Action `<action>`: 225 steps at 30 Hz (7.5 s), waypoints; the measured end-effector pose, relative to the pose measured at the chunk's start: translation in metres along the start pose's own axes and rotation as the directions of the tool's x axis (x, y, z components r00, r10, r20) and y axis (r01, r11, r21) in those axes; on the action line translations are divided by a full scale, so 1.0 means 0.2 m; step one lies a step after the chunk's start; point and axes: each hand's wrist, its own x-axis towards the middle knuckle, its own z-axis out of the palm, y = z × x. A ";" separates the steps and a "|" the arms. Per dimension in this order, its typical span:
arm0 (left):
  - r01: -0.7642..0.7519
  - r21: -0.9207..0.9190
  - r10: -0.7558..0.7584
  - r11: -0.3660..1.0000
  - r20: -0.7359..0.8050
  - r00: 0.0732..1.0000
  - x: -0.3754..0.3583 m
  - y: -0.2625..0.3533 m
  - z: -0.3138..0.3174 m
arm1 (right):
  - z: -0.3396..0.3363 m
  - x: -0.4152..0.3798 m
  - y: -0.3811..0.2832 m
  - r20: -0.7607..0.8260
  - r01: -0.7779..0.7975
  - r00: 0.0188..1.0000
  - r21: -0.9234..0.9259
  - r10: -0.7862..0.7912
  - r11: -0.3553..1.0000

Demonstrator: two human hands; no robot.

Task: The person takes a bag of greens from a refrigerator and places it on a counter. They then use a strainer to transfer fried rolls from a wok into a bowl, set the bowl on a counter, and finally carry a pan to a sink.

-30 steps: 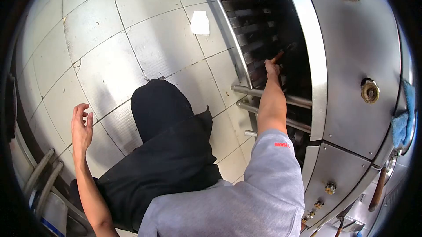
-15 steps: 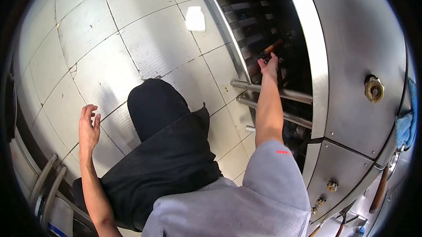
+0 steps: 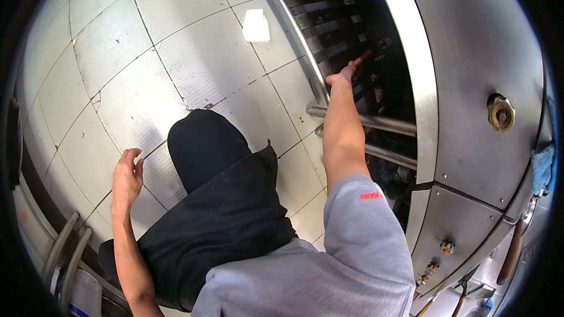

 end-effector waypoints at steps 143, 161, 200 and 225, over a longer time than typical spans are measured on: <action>-0.911 -0.030 0.462 0.412 0.868 0.181 -0.72 2.16 -1.69 | -2.51 -4.71 -0.45 -0.441 -0.426 0.854 -0.291 0.275 0.857; -0.898 -0.419 0.271 -0.137 0.856 -0.441 -1.73 2.43 -1.10 | -2.53 -5.83 0.33 -0.626 -0.075 0.708 0.393 0.326 0.916; -0.274 -0.343 0.415 0.899 0.460 0.785 -0.90 3.16 -0.76 | -1.86 -5.23 -0.09 -0.376 -0.208 0.895 0.123 0.240 0.970; -0.708 -0.630 0.932 0.321 0.342 0.118 -1.26 3.30 -1.12 | -1.86 -5.29 0.08 -0.797 -0.027 0.603 -0.055 -0.028 0.998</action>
